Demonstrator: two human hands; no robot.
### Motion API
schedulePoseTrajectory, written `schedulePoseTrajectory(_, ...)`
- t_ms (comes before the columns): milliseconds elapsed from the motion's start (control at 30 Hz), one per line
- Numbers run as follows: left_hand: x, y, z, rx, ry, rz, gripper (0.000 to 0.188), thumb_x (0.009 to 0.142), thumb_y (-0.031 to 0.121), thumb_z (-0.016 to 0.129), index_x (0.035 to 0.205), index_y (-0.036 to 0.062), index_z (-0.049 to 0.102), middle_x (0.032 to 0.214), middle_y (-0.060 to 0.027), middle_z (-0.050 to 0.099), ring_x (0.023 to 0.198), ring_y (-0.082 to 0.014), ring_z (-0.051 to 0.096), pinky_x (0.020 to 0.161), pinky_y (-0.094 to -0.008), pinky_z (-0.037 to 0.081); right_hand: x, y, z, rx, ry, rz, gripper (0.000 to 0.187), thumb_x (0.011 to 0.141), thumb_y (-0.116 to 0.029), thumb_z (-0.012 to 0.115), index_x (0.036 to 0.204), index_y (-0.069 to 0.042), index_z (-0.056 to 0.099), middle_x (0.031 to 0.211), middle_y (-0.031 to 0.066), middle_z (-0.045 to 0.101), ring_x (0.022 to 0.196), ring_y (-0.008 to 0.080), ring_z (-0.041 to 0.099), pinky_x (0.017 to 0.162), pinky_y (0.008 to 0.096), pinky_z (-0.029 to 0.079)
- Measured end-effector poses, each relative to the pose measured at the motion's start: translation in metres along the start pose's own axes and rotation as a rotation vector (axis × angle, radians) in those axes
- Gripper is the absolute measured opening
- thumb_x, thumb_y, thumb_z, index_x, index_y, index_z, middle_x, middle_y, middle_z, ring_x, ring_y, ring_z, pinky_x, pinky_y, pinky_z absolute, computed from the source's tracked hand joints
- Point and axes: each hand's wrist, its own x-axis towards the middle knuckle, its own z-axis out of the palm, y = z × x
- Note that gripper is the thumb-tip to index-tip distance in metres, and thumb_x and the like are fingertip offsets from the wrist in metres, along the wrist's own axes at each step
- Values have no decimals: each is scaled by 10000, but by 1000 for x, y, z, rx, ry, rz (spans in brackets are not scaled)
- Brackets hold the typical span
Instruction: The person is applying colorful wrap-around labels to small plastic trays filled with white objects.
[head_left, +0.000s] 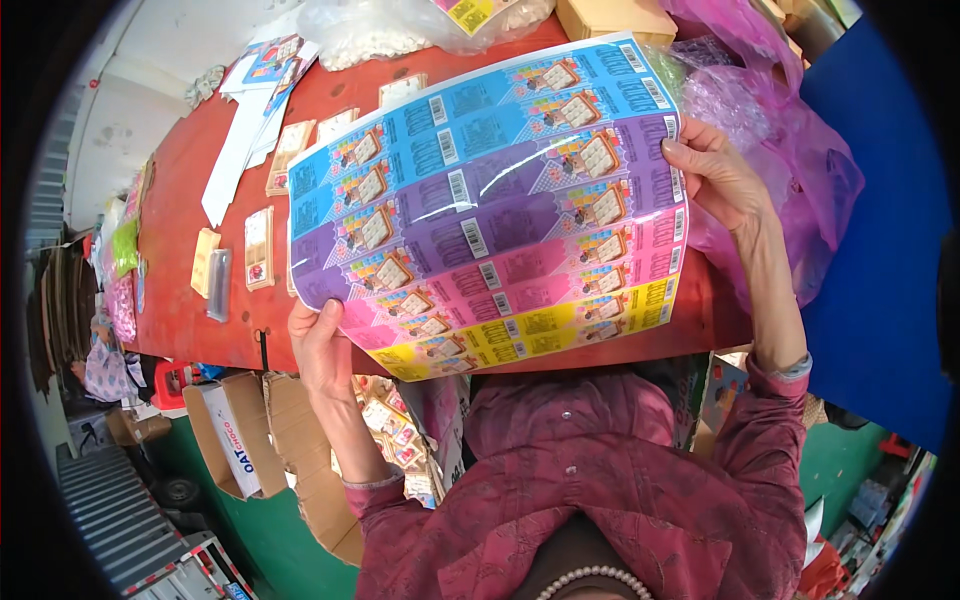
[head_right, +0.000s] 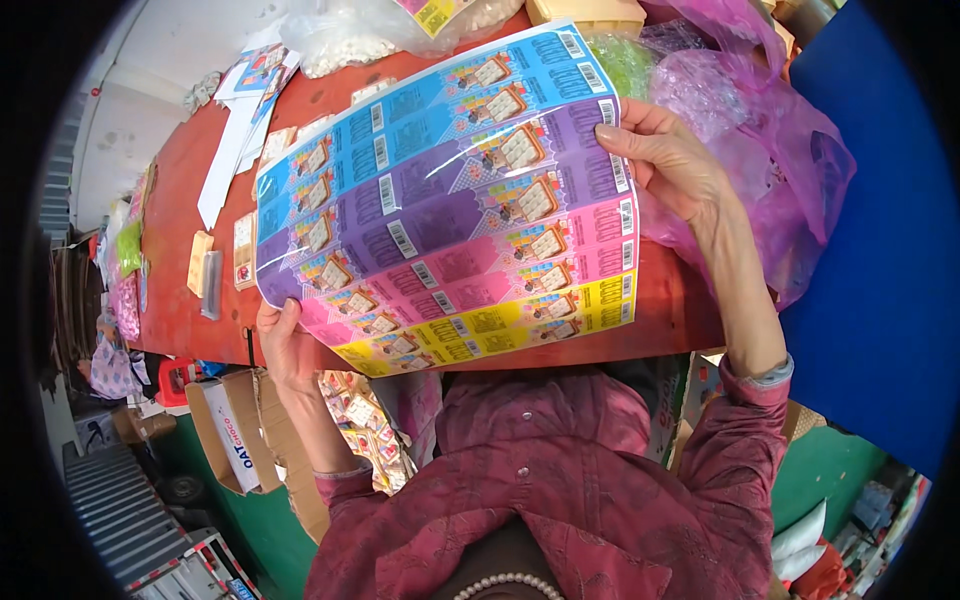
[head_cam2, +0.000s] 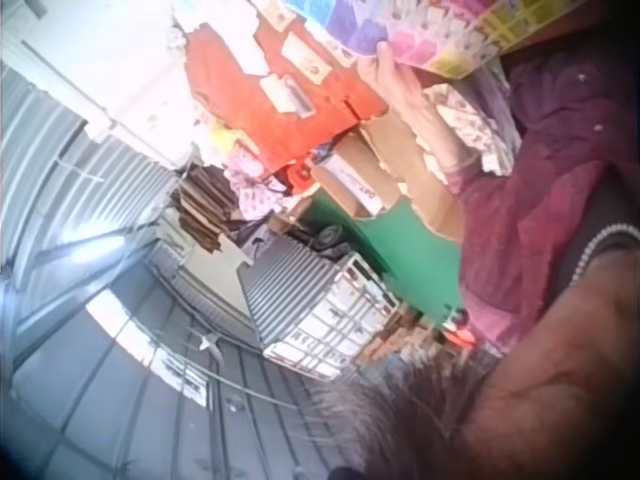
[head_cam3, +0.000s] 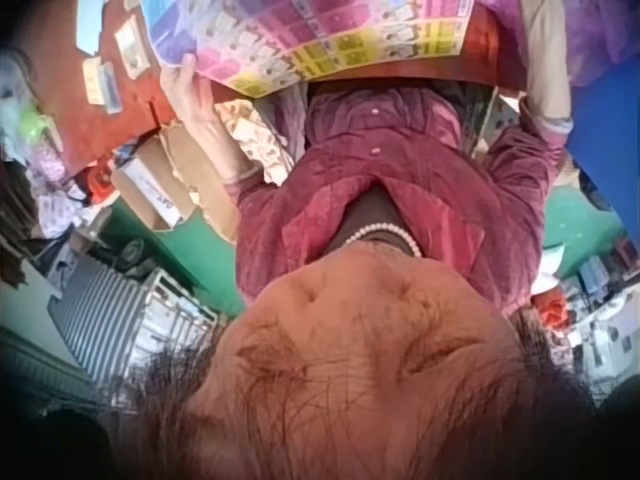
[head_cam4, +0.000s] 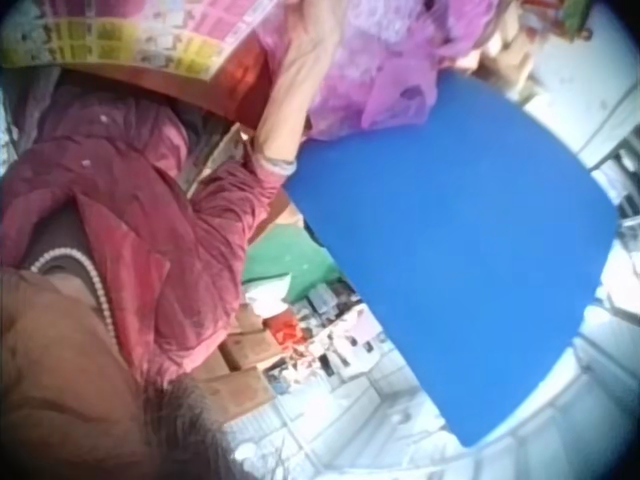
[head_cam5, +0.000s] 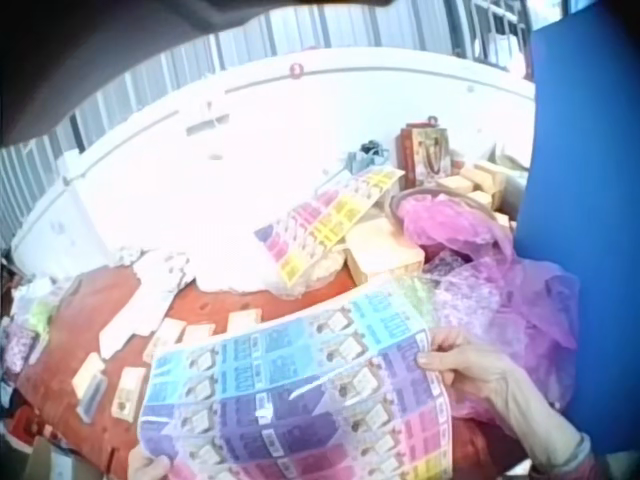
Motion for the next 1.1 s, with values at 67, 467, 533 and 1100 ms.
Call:
schedulePoseTrajectory(67,-2,2,-6,52,-23,14,284,790,54,647,1067,5,606,1033,-73,636,935,-156,596,834,-286,466,1,-3,3,13,-5,-25,258,832,-61,612,1085,-19,587,1000,65,644,866,119,624,788,253,513)
schedulePoseTrajectory(467,50,65,58,948,-112,309,618,787,197,660,1296,-27,389,1334,-207,374,1236,-284,378,1003,-375,319,25,-48,29,-149,-325,-220,386,814,-130,652,1172,-42,538,1105,43,613,988,132,588,858,278,472)
schedulePoseTrajectory(533,62,67,81,1216,-3,595,669,774,248,674,1300,-30,367,1384,-252,263,1294,-338,278,1031,-393,261,30,-55,29,-9,-479,-301,403,812,-131,655,1185,-41,531,1132,47,601,1011,142,582,873,290,467)
schedulePoseTrajectory(1100,130,48,120,504,-769,-169,442,801,156,629,1184,-35,520,1014,-56,630,880,-100,593,831,-242,446,61,-71,54,-262,-289,-260,166,799,-54,650,955,-1,632,864,45,661,742,90,611,675,199,488)
